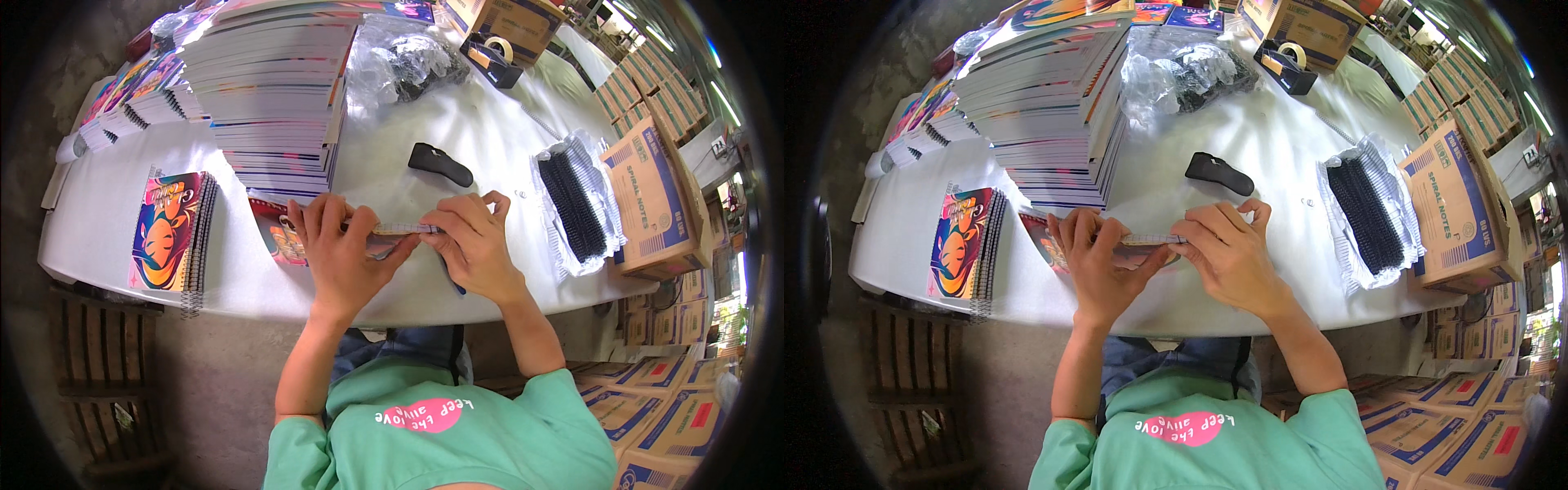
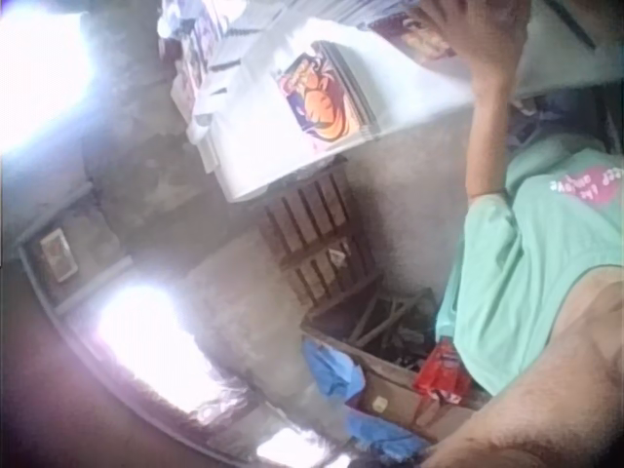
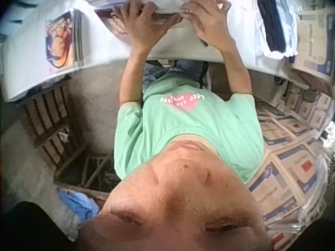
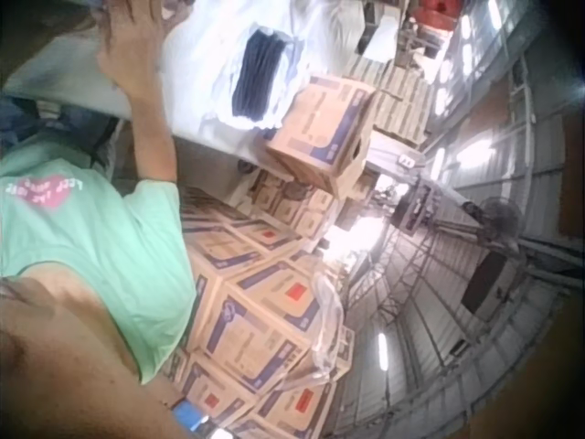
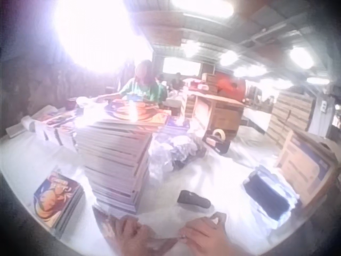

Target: The person trims excess wire and crimps the ends of spiral notebook bindings using pliers and a specialized manual tool.

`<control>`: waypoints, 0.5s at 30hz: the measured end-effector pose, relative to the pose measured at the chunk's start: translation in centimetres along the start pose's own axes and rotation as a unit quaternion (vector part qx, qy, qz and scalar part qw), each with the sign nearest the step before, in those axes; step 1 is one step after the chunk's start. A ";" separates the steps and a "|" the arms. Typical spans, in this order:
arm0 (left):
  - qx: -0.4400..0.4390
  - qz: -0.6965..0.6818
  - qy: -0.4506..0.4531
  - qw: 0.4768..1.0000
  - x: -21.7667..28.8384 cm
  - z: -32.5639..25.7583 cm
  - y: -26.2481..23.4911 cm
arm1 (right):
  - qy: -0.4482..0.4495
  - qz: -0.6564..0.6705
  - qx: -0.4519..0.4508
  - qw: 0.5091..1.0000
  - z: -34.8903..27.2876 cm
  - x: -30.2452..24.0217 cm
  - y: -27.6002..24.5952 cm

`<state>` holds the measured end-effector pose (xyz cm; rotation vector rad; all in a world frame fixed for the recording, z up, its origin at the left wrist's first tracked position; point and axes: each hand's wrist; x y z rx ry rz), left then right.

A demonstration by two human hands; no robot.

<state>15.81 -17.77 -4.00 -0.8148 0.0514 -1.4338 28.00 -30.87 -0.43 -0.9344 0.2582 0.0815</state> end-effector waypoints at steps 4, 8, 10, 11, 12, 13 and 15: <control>-0.035 -0.029 0.009 0.999 0.0 0.3 -0.5 | 0.036 0.084 0.075 0.993 -0.6 0.1 1.8; -0.027 -0.016 0.024 0.999 0.0 -0.2 -0.1 | 0.069 0.124 0.084 0.986 -1.2 0.0 2.2; -0.017 -0.007 0.024 1.000 0.1 -0.1 0.0 | 0.047 0.029 0.028 0.998 -1.3 0.3 1.3; -0.012 -0.003 0.025 1.000 0.2 -0.1 0.0 | 0.035 -0.019 0.001 0.999 -1.4 0.4 1.0; -0.016 0.003 0.022 1.000 0.2 0.0 0.1 | 0.028 0.001 0.012 1.000 -1.3 0.4 1.0; -0.019 0.008 0.018 1.000 0.3 0.0 0.0 | 0.021 0.021 0.023 0.999 -1.2 0.4 1.0; -0.039 0.002 0.016 0.999 0.2 0.3 -0.1 | 0.003 0.011 0.025 1.000 -1.1 0.5 0.8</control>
Point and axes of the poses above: each hand's wrist, its own z-axis towards the middle knuckle, its own y-axis out of the palm, x = y × z, and after that the axes turned 2 degrees about -x, right-handed
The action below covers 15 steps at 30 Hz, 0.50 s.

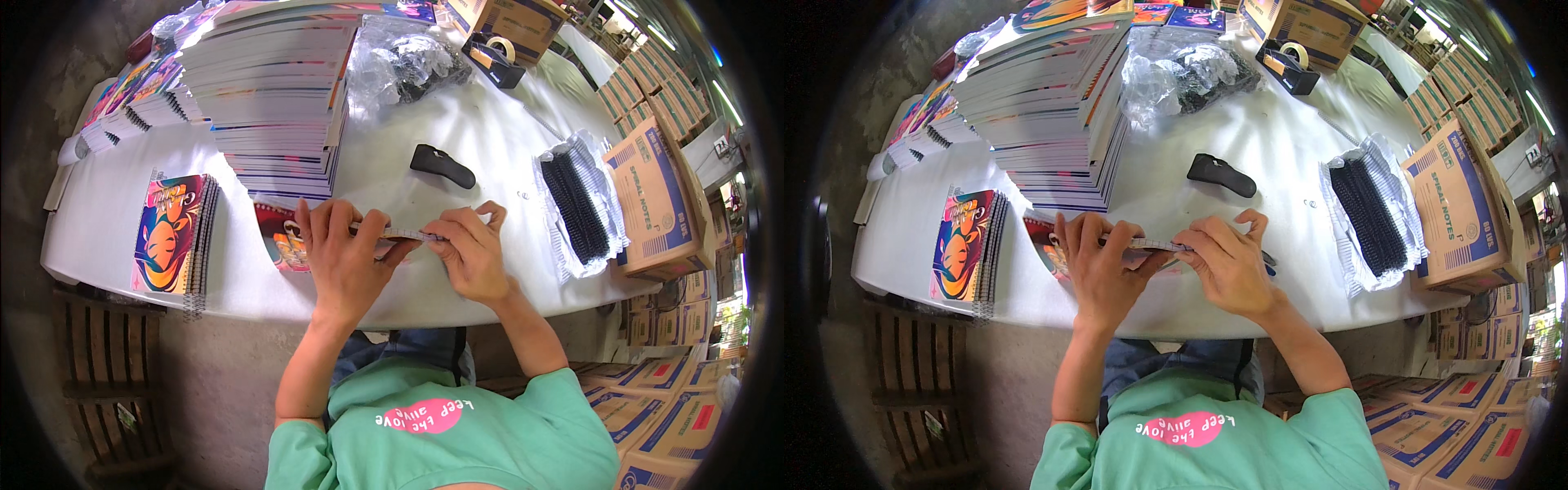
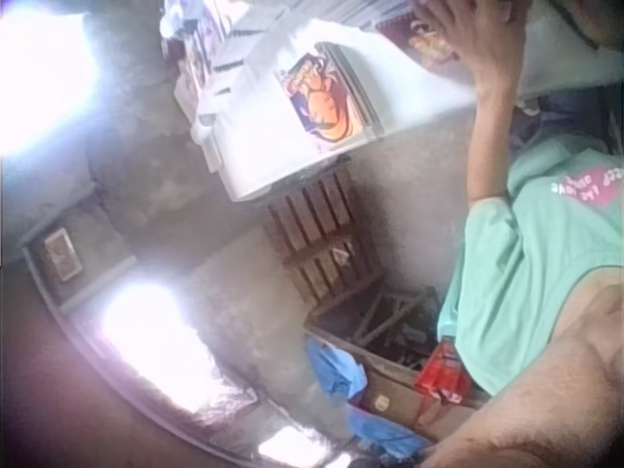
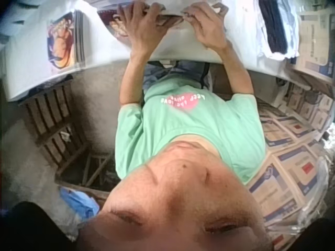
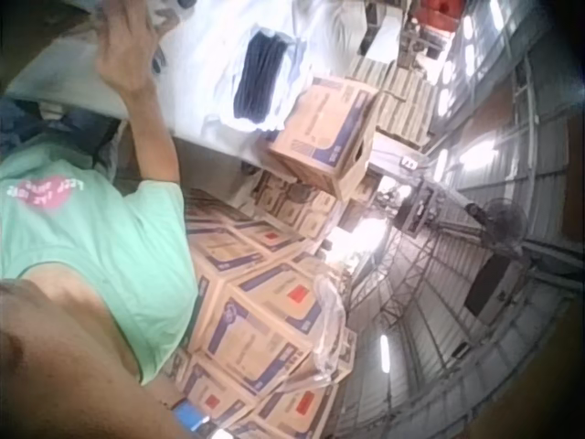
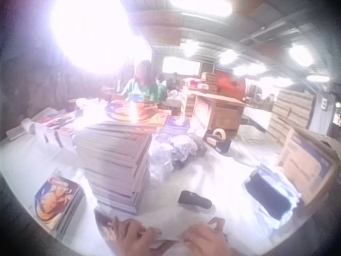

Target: The person trims excess wire and crimps the ends of spiral notebook bindings using pliers and a specialized manual tool.

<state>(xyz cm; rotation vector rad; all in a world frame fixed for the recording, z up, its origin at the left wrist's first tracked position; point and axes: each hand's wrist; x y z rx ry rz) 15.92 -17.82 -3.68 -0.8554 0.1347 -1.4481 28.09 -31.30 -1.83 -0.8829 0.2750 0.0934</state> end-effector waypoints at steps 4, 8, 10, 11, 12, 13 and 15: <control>-0.026 -0.019 0.004 0.999 -0.7 0.2 -0.1 | 0.010 -0.024 -0.121 0.992 1.4 0.3 -1.4; -0.057 -0.074 0.016 0.996 -1.1 -0.2 -2.1 | 0.173 0.378 -0.184 0.891 3.0 6.9 -2.8; -0.069 -0.074 0.038 0.994 -1.3 -0.9 -2.2 | 0.167 0.031 -0.198 0.965 3.0 9.2 -1.1; -0.075 -0.074 0.050 0.993 -1.3 -1.2 -2.2 | 0.156 -0.148 -0.195 0.957 2.4 10.2 0.0; -0.061 -0.061 0.037 0.996 -1.1 -1.5 -2.2 | 0.133 -0.204 -0.231 0.942 1.4 11.7 1.7; -0.048 -0.048 0.024 0.997 -0.6 -1.8 -2.1 | 0.135 -0.192 -0.218 0.947 0.5 13.0 3.6; -0.023 -0.033 0.005 0.999 0.0 -2.0 -1.9 | 0.153 -0.186 -0.211 0.947 0.1 14.7 5.7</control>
Point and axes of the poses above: each hand's wrist, its own z-axis towards the middle knuckle, its own y-axis out of the palm, x = y × z, and after that the axes turned 2 degrees about -x, right-handed
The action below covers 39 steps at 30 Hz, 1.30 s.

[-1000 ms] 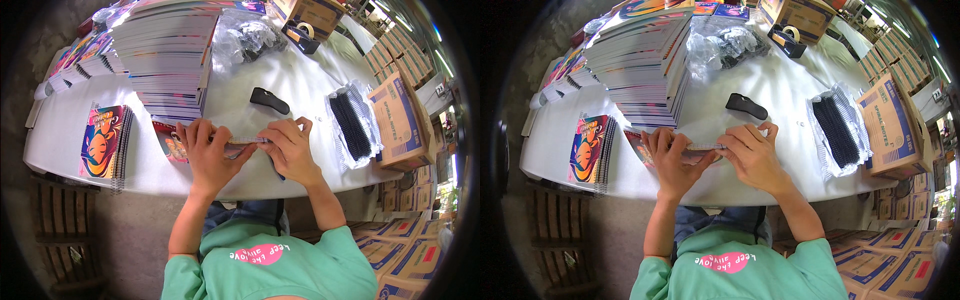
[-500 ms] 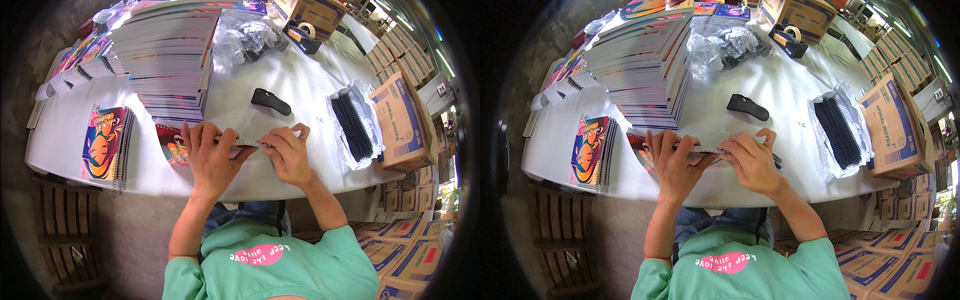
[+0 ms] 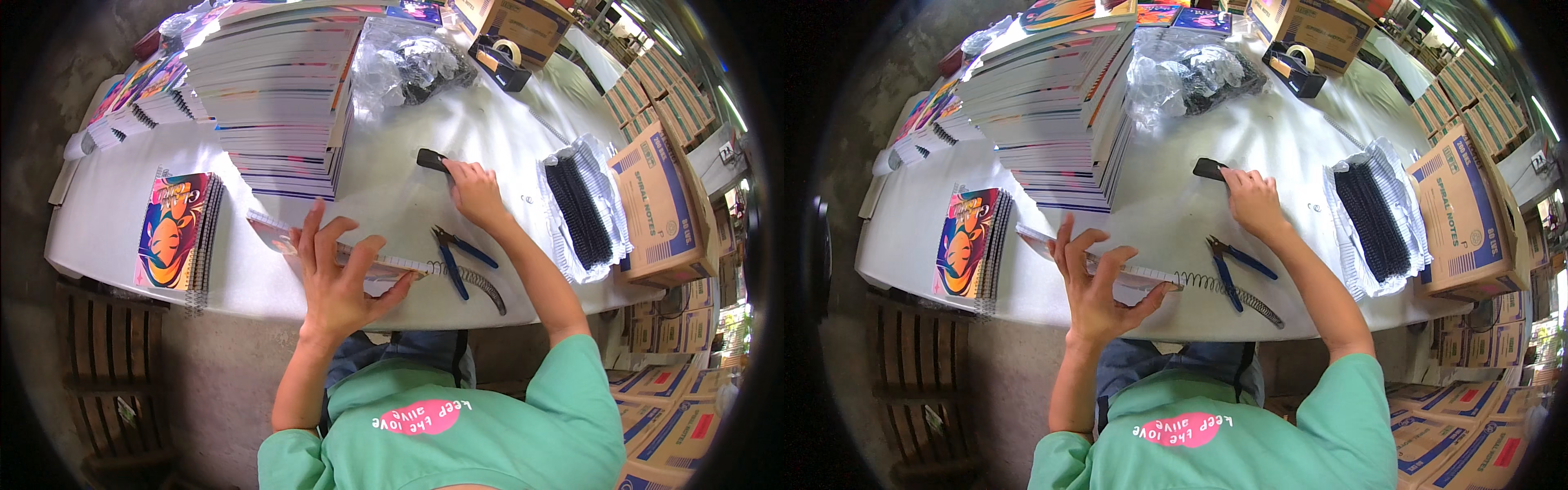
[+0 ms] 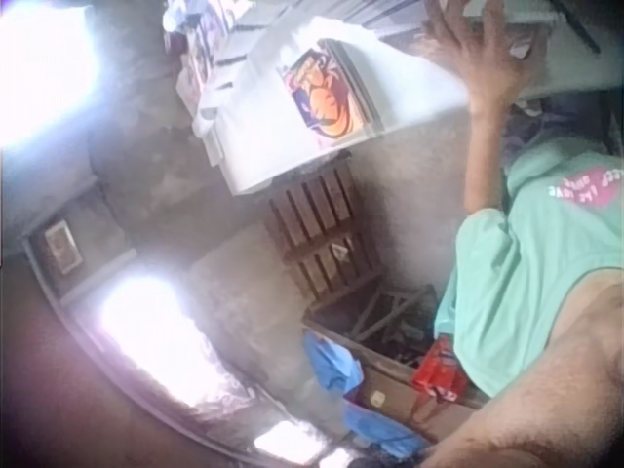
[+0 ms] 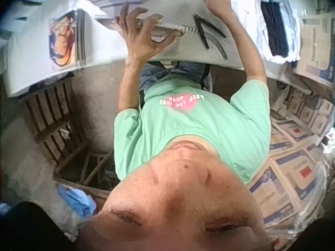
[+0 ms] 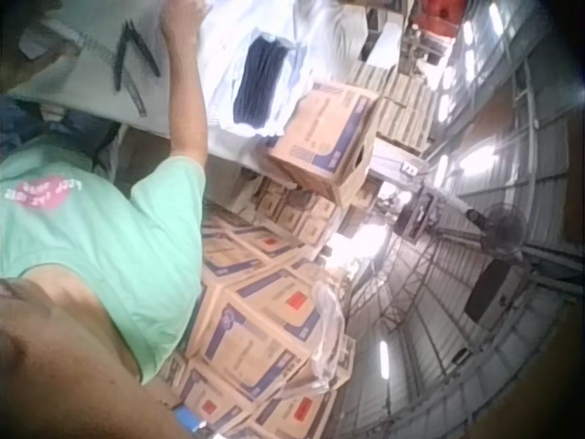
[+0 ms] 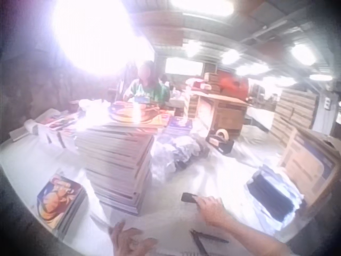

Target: The person trims excess wire and crimps the ends of spiral notebook bindings using pliers and a specialized manual tool.

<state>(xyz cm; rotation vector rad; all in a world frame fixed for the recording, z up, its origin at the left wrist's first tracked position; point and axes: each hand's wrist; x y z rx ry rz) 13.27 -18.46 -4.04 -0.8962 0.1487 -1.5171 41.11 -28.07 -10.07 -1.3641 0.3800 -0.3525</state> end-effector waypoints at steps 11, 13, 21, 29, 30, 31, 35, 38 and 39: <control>0.040 -0.023 -0.009 0.999 -0.1 -0.4 0.5 | -0.145 0.591 -0.124 0.784 -4.6 -6.7 -7.9; 0.036 -0.027 -0.007 0.999 -0.1 -0.2 0.7 | -0.150 0.622 -0.051 0.766 -5.1 -6.2 -7.3; 0.020 -0.021 0.009 1.000 -0.8 0.5 0.4 | -0.227 0.574 -0.054 0.785 -3.8 -6.3 -7.9; -0.012 -0.039 0.001 0.999 -1.3 0.5 0.2 | -0.261 0.646 -0.066 0.715 -3.2 -8.6 -8.7; -0.004 -0.056 0.000 0.998 -1.3 0.5 0.2 | -0.252 0.654 -0.084 0.708 -3.6 -8.8 -9.3; 0.003 -0.074 -0.001 0.997 -1.2 0.5 0.2 | -0.199 0.632 -0.081 0.745 -3.5 -8.7 -9.1; -0.007 -0.115 -0.032 0.993 -1.0 0.4 0.2 | -0.339 0.739 0.014 0.582 -3.0 -9.5 -8.6; 0.011 -0.132 -0.055 0.990 -1.3 -0.1 0.1 | -0.132 0.512 -0.105 0.842 -1.9 -9.9 -8.1; 0.017 -0.138 -0.054 0.989 -1.3 0.0 0.3 | -0.218 0.605 -0.094 0.760 -1.6 -9.9 -8.4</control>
Point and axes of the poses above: each hand's wrist, its own z-axis towards the middle knuckle, its own y-axis out of the palm, x = y × z, and after that the axes turned 2 degrees about -x, right-handed
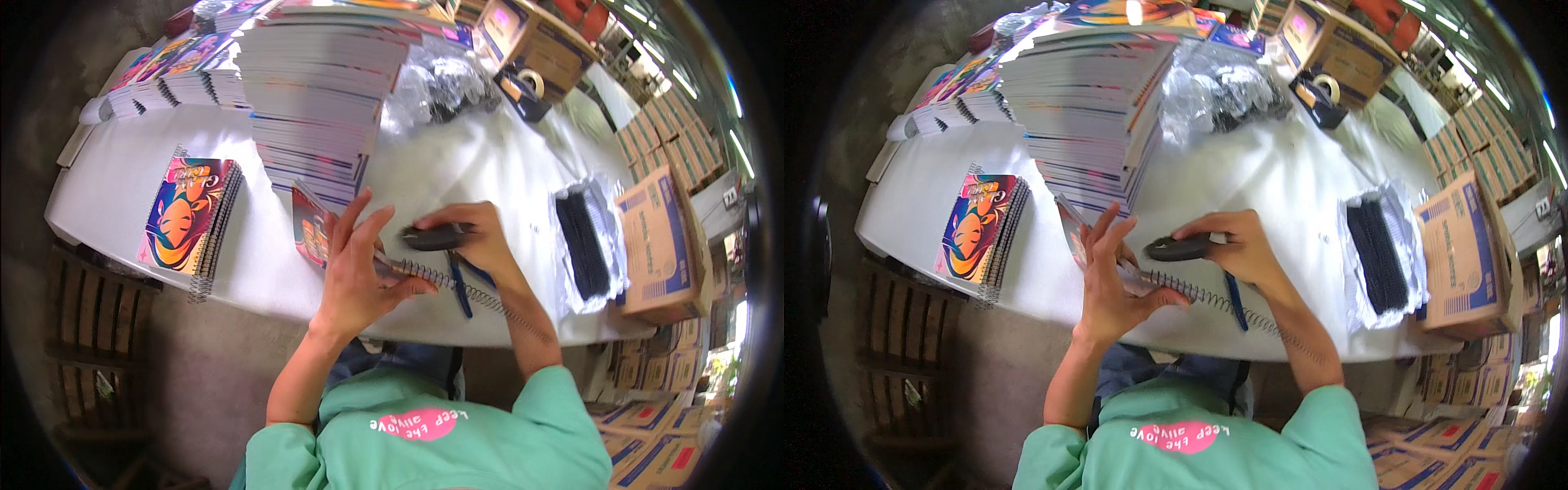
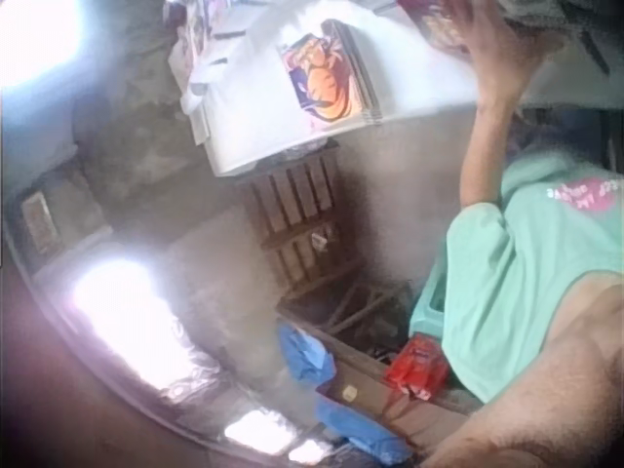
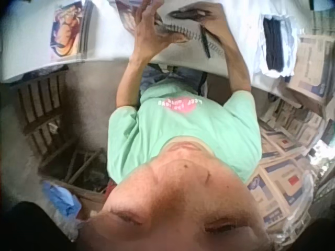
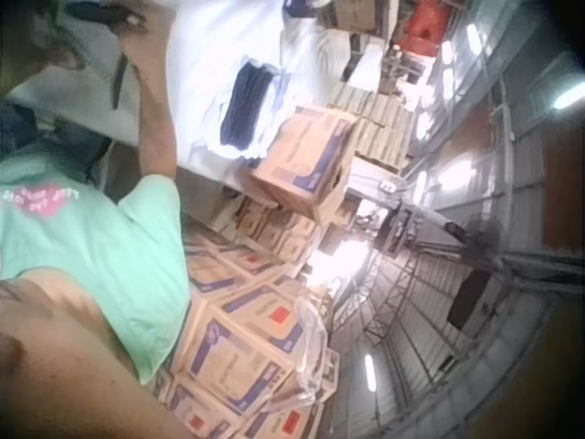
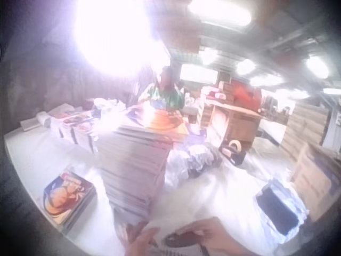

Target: The person trims excess wire and crimps the ends of spiral notebook bindings using pliers and a specialized manual tool.

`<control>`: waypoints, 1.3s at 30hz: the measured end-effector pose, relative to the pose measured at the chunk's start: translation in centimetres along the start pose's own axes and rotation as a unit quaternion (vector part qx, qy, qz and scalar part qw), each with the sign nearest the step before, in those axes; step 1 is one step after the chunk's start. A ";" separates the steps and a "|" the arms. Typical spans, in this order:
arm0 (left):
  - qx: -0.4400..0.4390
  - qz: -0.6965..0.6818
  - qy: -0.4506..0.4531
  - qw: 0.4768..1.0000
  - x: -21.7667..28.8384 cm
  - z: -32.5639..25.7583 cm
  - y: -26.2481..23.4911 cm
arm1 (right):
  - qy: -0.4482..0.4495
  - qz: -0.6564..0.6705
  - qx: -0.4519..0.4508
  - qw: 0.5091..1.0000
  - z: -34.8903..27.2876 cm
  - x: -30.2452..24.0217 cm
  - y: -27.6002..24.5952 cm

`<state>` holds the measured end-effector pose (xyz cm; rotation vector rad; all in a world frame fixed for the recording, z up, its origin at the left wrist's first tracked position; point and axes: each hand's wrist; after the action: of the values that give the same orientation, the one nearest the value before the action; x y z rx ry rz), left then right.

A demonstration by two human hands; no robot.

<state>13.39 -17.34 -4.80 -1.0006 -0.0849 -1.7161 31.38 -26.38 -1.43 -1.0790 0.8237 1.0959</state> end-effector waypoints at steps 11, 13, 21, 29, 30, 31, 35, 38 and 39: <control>0.064 0.220 0.050 0.972 -1.2 1.0 -2.6 | -0.095 0.209 0.097 0.968 -0.6 0.2 1.6; 0.078 0.257 0.058 0.961 -1.3 0.5 -2.2 | -0.073 0.239 0.099 0.963 -0.9 0.2 2.0; 0.024 0.243 -0.016 0.970 -0.1 0.9 -4.0 | -0.028 0.256 0.125 0.958 -1.4 -0.7 2.3; 0.031 0.108 0.053 0.992 -1.0 0.5 -3.3 | 0.045 0.030 0.109 0.993 -0.6 1.0 1.5; 0.016 0.074 0.061 0.995 -0.7 0.2 -3.2 | 0.006 0.089 0.124 0.988 -0.6 0.5 1.9; 0.007 0.093 0.067 0.993 -0.3 -0.2 -3.2 | 0.071 0.007 0.087 0.994 -0.1 -0.1 1.9; -0.016 0.095 0.049 0.994 0.2 0.1 -3.3 | 0.003 0.115 0.163 0.980 -1.9 -0.2 0.5; -0.026 0.070 0.043 0.996 -0.1 0.6 -3.0 | -0.105 0.202 -0.046 0.973 -1.4 -0.9 0.8; -0.024 0.079 0.045 0.996 -0.1 0.7 -2.9 | 0.071 -0.083 -0.026 0.994 -1.3 -2.1 0.3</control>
<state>11.42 -15.75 -3.24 -0.9387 0.0912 -1.6212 30.46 -28.21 0.07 -1.2572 0.8055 0.9139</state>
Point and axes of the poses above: each hand's wrist, its own z-axis towards the middle knuckle, its own y-axis out of the palm, x = y × z, and after that the axes turned 2 degrees about -x, right-handed
